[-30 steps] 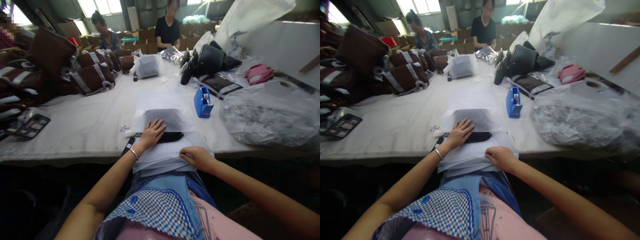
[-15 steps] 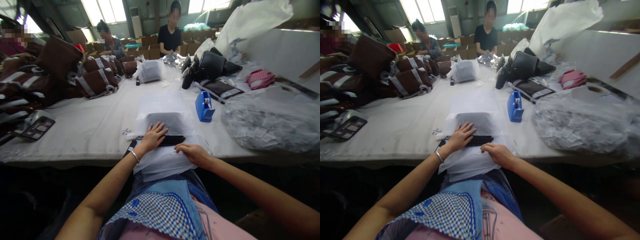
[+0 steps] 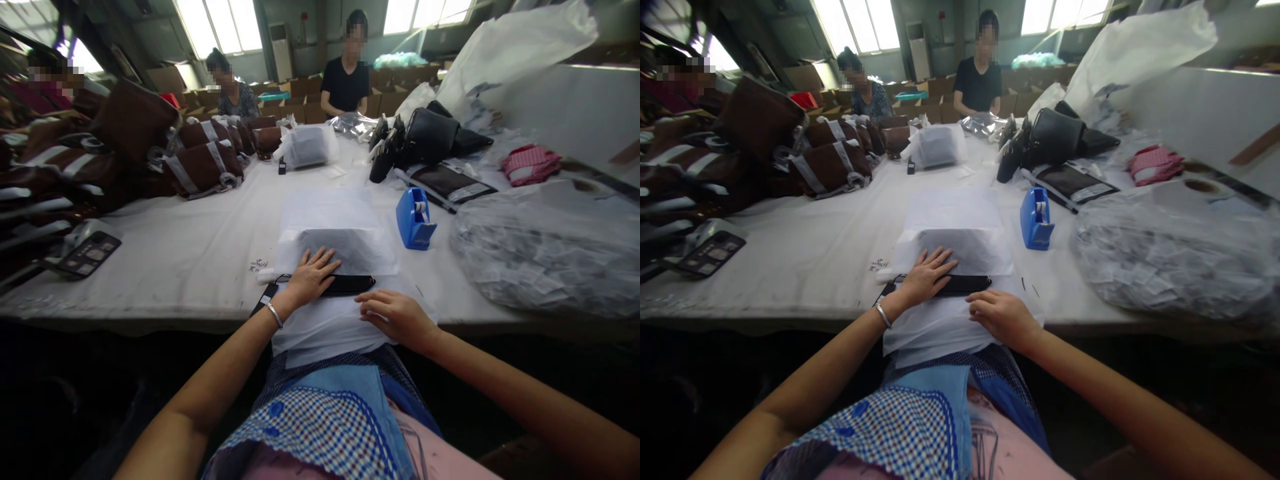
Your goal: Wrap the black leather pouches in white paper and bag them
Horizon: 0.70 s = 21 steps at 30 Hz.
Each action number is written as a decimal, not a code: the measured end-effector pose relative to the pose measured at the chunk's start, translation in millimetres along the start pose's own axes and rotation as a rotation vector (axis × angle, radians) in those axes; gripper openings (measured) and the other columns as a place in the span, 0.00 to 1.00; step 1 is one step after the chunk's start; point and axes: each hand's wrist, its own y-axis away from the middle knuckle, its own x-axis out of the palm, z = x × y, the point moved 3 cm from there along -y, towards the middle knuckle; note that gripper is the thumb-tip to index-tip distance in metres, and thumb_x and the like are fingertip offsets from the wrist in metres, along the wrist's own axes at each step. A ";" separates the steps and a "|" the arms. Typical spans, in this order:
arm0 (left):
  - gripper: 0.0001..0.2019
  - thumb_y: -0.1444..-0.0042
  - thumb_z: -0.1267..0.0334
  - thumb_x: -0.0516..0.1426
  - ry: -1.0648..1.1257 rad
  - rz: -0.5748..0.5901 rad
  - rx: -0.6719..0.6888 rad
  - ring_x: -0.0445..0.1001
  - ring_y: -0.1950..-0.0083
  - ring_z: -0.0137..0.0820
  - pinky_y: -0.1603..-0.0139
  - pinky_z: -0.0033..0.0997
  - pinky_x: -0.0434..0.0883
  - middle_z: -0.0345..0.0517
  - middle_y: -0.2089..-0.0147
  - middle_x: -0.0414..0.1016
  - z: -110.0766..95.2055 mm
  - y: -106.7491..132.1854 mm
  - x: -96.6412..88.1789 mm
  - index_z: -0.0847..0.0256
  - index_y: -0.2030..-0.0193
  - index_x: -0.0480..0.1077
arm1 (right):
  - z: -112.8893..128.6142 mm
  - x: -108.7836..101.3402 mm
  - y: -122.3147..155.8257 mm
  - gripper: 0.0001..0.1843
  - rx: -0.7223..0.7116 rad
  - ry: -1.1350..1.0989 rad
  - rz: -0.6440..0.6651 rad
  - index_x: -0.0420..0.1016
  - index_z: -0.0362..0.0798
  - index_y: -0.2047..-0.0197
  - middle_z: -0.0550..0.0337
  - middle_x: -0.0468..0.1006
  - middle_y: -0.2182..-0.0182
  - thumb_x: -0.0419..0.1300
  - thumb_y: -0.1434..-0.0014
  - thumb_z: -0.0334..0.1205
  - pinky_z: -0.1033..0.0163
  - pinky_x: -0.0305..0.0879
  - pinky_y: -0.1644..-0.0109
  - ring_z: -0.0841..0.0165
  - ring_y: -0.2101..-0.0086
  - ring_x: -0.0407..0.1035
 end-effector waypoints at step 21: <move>0.24 0.32 0.55 0.46 -0.091 0.004 0.033 0.43 0.26 0.43 0.29 0.59 0.47 0.50 0.27 0.50 -3.5 3.6 0.3 0.52 0.31 0.54 | -21.5 -40.3 -55.8 0.11 0.158 0.117 -0.003 0.76 0.51 0.55 0.57 0.82 0.61 0.53 0.31 0.43 0.63 0.68 0.60 0.61 0.62 0.77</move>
